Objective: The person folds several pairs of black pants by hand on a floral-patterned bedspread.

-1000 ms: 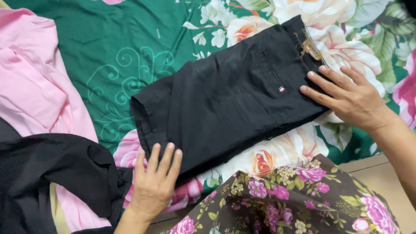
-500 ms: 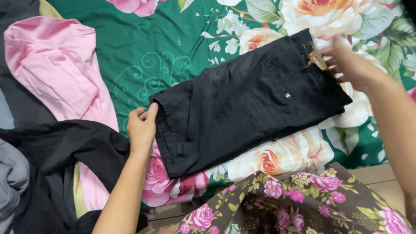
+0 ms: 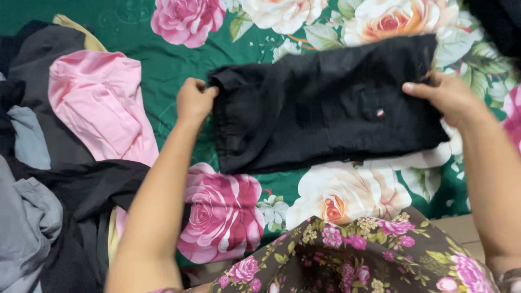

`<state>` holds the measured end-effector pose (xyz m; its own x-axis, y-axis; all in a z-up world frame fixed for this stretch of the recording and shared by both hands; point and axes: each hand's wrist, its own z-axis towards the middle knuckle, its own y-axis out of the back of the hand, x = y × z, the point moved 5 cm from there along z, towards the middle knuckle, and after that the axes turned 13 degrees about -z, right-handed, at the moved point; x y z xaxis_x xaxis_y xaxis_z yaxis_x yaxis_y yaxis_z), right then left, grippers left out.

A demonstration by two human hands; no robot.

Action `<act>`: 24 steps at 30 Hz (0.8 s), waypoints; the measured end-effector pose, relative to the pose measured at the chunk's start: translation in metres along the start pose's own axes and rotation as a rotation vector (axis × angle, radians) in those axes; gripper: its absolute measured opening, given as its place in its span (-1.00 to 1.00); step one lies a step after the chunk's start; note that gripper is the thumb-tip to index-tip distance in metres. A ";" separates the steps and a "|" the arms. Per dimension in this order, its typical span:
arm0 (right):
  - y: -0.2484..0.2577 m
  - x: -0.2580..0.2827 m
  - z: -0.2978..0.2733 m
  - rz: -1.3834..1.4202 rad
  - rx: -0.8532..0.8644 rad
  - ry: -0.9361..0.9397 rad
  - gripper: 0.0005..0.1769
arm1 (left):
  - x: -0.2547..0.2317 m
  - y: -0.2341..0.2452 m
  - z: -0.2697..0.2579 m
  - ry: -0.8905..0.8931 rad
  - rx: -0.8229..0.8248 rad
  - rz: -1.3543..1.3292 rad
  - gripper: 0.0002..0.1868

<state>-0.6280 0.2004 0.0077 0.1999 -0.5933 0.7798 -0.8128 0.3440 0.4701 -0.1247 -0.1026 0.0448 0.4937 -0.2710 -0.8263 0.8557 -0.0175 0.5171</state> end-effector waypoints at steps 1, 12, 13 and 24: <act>-0.011 -0.014 0.007 0.024 0.019 0.021 -0.47 | -0.007 -0.004 0.006 -0.166 -0.086 0.179 -0.67; -0.024 -0.075 0.031 0.203 -0.138 0.120 -0.63 | 0.034 -0.100 0.026 0.319 0.055 0.030 -0.60; -0.025 -0.076 0.029 0.189 -0.147 0.145 -0.65 | 0.039 -0.107 0.030 0.332 0.037 -0.034 -0.67; -0.022 -0.075 0.027 0.288 -0.140 0.118 -0.65 | 0.066 -0.092 0.056 0.391 -0.215 -0.425 -0.49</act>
<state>-0.6394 0.2177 -0.0724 0.0412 -0.3717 0.9274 -0.7636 0.5869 0.2691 -0.1791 -0.1729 -0.0450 0.0882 0.0905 -0.9920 0.9821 0.1587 0.1018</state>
